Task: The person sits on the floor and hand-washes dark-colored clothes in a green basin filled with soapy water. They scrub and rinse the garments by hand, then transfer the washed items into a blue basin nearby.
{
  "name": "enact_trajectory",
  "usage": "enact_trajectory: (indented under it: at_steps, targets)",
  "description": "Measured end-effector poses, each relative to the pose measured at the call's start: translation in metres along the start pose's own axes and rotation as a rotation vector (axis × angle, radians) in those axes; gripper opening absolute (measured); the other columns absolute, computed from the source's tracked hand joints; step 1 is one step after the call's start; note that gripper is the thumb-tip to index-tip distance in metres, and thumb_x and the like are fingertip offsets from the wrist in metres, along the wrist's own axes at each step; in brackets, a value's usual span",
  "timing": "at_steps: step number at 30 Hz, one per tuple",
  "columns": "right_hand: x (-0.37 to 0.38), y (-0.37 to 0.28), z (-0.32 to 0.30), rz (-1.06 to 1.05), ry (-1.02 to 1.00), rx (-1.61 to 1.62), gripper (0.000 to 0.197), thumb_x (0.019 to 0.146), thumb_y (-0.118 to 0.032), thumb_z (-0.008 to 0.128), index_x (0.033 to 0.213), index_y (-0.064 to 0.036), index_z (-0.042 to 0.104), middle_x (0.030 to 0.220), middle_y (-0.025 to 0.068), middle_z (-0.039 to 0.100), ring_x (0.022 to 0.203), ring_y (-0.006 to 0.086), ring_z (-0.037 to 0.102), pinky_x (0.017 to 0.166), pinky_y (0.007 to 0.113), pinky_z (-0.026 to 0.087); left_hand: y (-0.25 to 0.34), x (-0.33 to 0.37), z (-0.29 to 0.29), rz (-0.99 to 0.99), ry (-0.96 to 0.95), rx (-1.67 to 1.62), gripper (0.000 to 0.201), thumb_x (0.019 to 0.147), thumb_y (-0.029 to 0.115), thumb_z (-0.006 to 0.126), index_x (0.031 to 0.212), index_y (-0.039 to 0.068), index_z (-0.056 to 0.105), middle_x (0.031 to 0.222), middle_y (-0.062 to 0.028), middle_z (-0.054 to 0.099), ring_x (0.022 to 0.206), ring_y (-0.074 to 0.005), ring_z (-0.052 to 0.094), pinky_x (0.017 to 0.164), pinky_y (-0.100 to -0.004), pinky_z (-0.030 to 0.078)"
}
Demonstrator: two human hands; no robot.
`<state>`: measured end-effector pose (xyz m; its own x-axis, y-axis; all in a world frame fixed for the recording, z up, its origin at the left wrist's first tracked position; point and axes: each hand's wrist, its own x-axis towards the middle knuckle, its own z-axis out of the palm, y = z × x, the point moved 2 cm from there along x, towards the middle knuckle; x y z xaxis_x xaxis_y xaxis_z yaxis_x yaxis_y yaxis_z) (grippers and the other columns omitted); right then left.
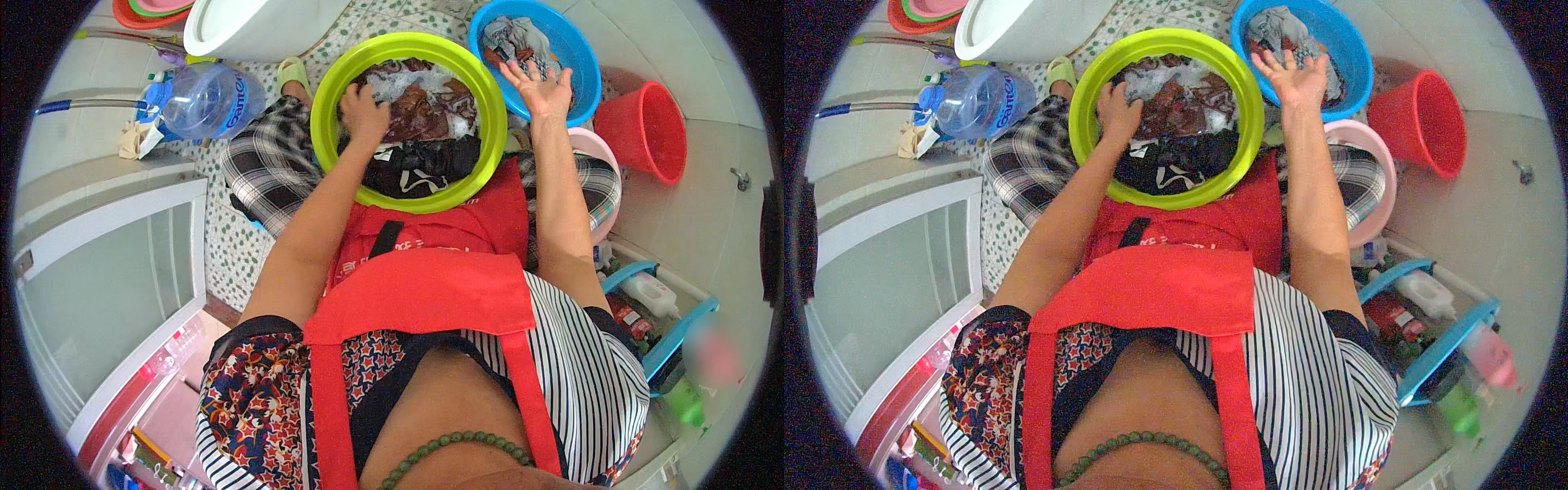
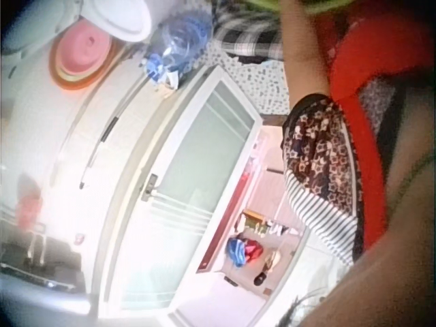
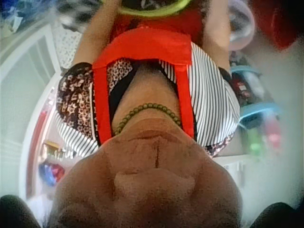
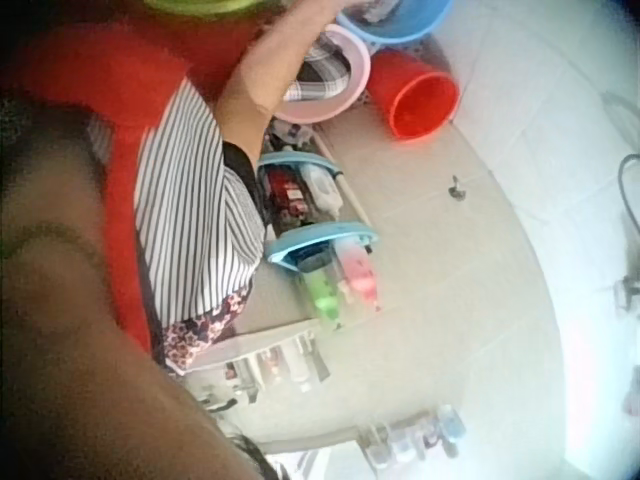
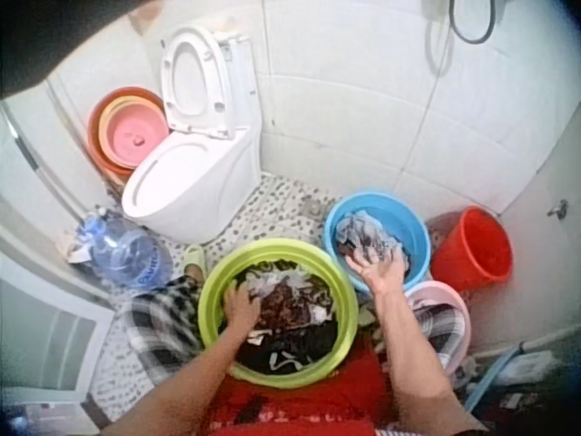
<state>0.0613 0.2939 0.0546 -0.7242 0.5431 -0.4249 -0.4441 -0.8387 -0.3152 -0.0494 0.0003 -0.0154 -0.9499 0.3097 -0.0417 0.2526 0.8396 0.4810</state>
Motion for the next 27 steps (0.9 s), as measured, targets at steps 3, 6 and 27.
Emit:
enact_trajectory:
  at_steps: [3, 6, 27]
  targets:
    - [0.005, 0.017, -0.006, 0.111, -0.043, -0.096, 0.052, 0.094, -0.039, 0.047, 0.138, -0.0169, 0.028, 0.146, 0.0162, 0.027, 0.129, 0.0446, 0.032, 0.099, 0.063, 0.035, -0.036, 0.002, 0.004, -0.144, -0.072, 0.148, 0.057, 0.083, 0.016, 0.063, 0.134, 0.010, 0.038, 0.133, -0.0190, 0.041, 0.125, -0.0381, 0.034, 0.100, -0.0506, 0.034]
    - [0.006, 0.052, -0.034, 0.291, -0.066, -0.041, 0.023, 0.090, -0.023, 0.057, 0.106, -0.0071, 0.057, 0.113, 0.0158, 0.060, 0.103, 0.0307, 0.058, 0.086, 0.048, 0.049, -0.038, 0.004, -0.005, -0.239, -0.293, 0.042, 0.052, 0.083, 0.016, 0.063, 0.129, 0.008, 0.041, 0.120, -0.0188, 0.052, 0.116, -0.0421, 0.045, 0.092, -0.0491, 0.043]
    - [-0.100, 0.132, 0.019, 0.383, -0.136, -0.974, 0.032, 0.077, 0.005, 0.045, 0.106, -0.0004, 0.060, 0.086, 0.0084, 0.065, 0.068, 0.0174, 0.064, 0.061, 0.031, 0.054, 0.004, -0.042, -0.021, 0.293, -0.092, -0.340, 0.058, 0.074, -0.002, 0.063, 0.128, 0.014, 0.048, 0.130, -0.0129, 0.041, 0.118, -0.0343, 0.041, 0.098, -0.0416, 0.038]
